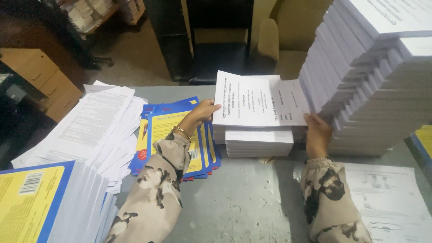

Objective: Checking the pages of printed manuals and stacking them neatly on a production table.

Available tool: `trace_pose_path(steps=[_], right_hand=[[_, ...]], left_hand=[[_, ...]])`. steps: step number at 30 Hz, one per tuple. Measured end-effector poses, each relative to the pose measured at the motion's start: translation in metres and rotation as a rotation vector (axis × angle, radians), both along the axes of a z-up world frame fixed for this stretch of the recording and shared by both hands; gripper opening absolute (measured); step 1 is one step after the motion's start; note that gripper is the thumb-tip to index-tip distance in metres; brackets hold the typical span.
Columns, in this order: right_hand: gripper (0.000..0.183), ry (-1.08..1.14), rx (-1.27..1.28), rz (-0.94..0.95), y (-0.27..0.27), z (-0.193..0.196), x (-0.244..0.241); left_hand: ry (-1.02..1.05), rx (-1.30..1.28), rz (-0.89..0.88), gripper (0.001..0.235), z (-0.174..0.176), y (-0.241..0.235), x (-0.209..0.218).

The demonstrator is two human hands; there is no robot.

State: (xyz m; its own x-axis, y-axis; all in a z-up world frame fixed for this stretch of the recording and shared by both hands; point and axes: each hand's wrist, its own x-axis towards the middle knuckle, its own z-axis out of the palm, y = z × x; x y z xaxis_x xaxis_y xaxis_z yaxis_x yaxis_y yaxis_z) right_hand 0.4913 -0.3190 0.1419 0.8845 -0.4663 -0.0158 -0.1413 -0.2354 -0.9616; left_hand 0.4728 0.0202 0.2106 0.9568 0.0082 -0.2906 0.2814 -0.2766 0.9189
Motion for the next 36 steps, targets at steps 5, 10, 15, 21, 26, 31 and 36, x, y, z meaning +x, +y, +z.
trace_pose_path(steps=[5,10,15,21,26,31,36], right_hand=[[0.047,0.007,0.008,-0.019,-0.008,-0.023,0.014],[0.048,0.059,0.027,0.044,-0.009,-0.014,0.003],[0.052,0.023,0.200,0.132,0.002,0.012,-0.012],[0.051,0.042,0.172,0.161,0.001,0.009,-0.010],[0.054,0.057,0.107,0.133,-0.008,-0.012,0.000],[0.052,0.039,-0.003,0.137,-0.018,-0.035,0.016],[0.048,0.033,0.174,0.133,-0.019,-0.040,0.019]], left_hand=[[0.032,-0.040,0.010,0.063,0.003,-0.002,-0.001],[0.055,-0.007,-0.004,0.065,0.000,-0.005,-0.003],[0.094,0.017,0.014,0.064,0.005,-0.005,-0.006],[0.097,-0.007,0.045,0.068,0.009,-0.006,-0.013],[0.093,-0.003,0.052,0.069,0.004,-0.006,-0.012],[0.093,-0.012,0.050,0.067,-0.010,0.000,-0.004],[0.111,-0.163,0.093,0.040,-0.020,0.014,-0.003]])
